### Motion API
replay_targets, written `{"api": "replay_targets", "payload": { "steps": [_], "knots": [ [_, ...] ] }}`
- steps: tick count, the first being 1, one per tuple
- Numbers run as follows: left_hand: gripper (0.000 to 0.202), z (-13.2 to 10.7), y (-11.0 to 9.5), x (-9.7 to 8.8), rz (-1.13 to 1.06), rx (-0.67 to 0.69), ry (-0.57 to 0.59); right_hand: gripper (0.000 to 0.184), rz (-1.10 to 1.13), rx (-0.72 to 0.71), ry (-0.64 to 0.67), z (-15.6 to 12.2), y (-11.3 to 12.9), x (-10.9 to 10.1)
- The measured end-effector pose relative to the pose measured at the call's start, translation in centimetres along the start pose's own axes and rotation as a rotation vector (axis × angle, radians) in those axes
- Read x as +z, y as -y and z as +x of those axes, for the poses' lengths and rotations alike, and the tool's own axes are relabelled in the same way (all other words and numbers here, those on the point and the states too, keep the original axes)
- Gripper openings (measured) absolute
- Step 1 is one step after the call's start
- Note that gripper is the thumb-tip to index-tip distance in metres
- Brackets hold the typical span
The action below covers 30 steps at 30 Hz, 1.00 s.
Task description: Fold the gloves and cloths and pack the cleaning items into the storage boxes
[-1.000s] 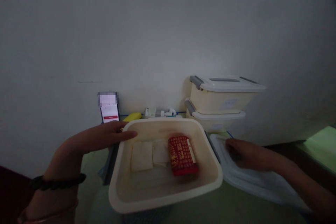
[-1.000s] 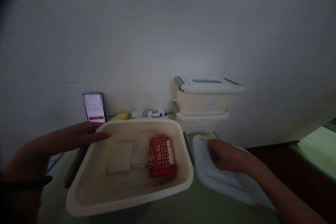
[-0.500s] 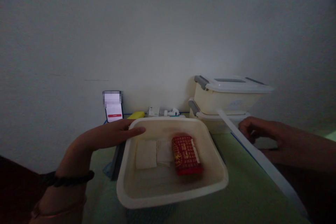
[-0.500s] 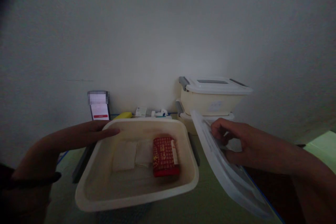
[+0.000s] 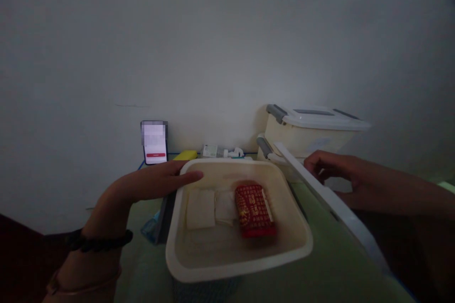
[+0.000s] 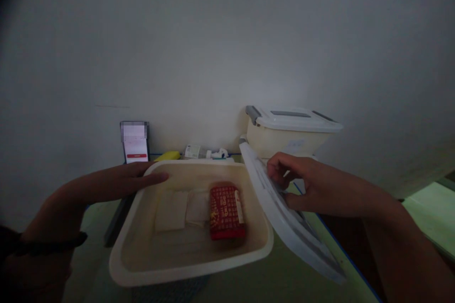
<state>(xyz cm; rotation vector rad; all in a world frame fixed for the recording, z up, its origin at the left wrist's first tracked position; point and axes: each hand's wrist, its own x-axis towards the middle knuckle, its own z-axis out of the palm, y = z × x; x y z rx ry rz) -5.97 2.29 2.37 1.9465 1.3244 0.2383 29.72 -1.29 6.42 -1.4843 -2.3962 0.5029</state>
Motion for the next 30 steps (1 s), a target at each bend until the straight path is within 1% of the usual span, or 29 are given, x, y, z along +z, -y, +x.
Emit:
{"api": "replay_targets", "payload": {
  "steps": [2, 3, 9, 13, 16, 20, 24, 27, 30],
  "knots": [
    [0.050, 0.0, 0.0, 0.0, -0.003, -0.002, 0.002, 0.018, 0.049, -0.031, 0.127, 0.0, -0.5, 0.1],
    [0.050, 0.0, 0.0, 0.0, -0.006, 0.000, 0.003, 0.019, 0.068, -0.033, 0.160, 0.0, -0.8, 0.2],
    [0.051, 0.0, -0.1, 0.0, 0.017, 0.000, -0.010, 0.018, 0.101, 0.023, 0.185, 0.1, -2.4, 0.4],
    [0.053, -0.1, -0.3, 0.0, 0.014, -0.023, -0.018, 0.017, 0.058, 0.023, 0.182, -0.1, -2.3, 0.5],
    [0.054, -0.2, -0.4, 0.0, 0.009, -0.037, -0.012, 0.019, 0.005, 0.004, 0.167, 0.0, -0.9, 0.6],
    [0.056, -0.1, -0.4, 0.0, 0.035, -0.008, -0.111, 0.019, -0.082, -0.081, 0.122, 1.0, 2.2, 1.2],
    [0.058, 0.4, -0.2, 0.4, 0.007, 0.053, -0.166, 0.018, -0.189, -0.154, 0.054, 2.9, 5.4, 2.7],
    [0.059, 1.0, 0.0, 0.8, -0.053, 0.089, -0.210, 0.022, -0.211, -0.243, 0.083, 4.3, 7.2, 4.2],
    [0.068, 1.3, 0.0, 1.1, -0.112, 0.112, -0.203, 0.025, -0.208, -0.310, 0.116, 5.3, 8.0, 5.5]
  ]
}}
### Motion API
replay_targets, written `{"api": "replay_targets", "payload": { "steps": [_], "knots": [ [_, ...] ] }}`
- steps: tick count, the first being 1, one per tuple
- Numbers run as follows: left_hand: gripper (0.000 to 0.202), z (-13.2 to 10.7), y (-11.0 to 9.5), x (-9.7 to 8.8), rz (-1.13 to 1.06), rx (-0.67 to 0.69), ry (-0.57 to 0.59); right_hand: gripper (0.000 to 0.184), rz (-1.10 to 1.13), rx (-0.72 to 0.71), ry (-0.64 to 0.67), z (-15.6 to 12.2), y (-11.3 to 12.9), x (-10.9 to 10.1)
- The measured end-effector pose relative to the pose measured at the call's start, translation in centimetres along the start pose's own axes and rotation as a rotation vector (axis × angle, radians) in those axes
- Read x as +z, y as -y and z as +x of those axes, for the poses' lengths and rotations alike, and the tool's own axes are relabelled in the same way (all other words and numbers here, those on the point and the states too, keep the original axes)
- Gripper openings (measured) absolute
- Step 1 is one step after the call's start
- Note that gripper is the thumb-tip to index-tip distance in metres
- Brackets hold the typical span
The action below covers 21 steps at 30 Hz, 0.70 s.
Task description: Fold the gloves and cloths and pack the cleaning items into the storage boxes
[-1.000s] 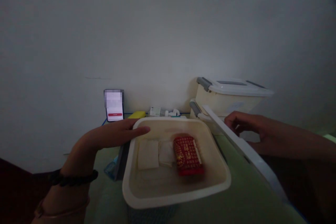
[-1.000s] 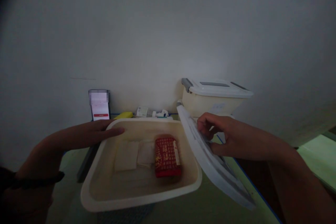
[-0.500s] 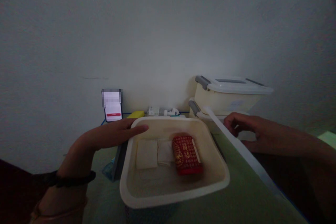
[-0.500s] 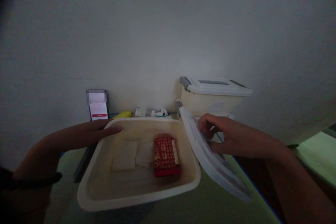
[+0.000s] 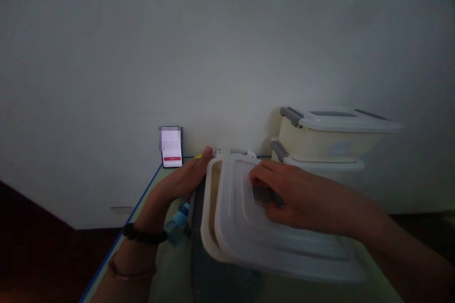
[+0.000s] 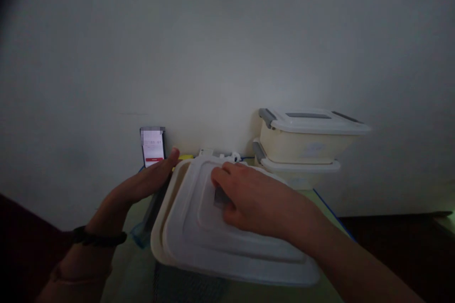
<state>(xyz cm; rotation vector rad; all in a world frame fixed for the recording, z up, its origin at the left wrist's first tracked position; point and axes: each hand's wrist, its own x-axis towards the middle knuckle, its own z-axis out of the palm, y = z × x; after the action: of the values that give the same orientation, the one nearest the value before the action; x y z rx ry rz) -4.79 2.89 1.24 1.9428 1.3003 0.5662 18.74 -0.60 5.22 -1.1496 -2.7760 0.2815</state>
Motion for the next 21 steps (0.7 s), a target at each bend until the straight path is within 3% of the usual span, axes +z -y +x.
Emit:
{"api": "replay_targets", "payload": {
  "steps": [6, 12, 16, 21],
  "knots": [
    [0.070, 0.0, -0.4, 0.1, -0.041, -0.006, 0.009, 0.028, 0.029, -0.096, -0.039, 1.4, 0.0, 0.9],
    [0.059, 0.5, -0.2, -0.2, 0.009, -0.050, 0.009, 0.032, 0.129, -0.124, -0.062, 2.0, -0.5, 1.1],
    [0.058, 0.8, 0.1, -0.2, 0.039, -0.103, -0.001, 0.019, 0.267, -0.054, -0.104, 1.0, -3.1, 2.0],
    [0.054, 0.7, 0.5, -0.3, 0.009, -0.101, -0.011, 0.026, 0.301, 0.157, -0.380, -3.0, -7.9, 5.4]
  ]
}}
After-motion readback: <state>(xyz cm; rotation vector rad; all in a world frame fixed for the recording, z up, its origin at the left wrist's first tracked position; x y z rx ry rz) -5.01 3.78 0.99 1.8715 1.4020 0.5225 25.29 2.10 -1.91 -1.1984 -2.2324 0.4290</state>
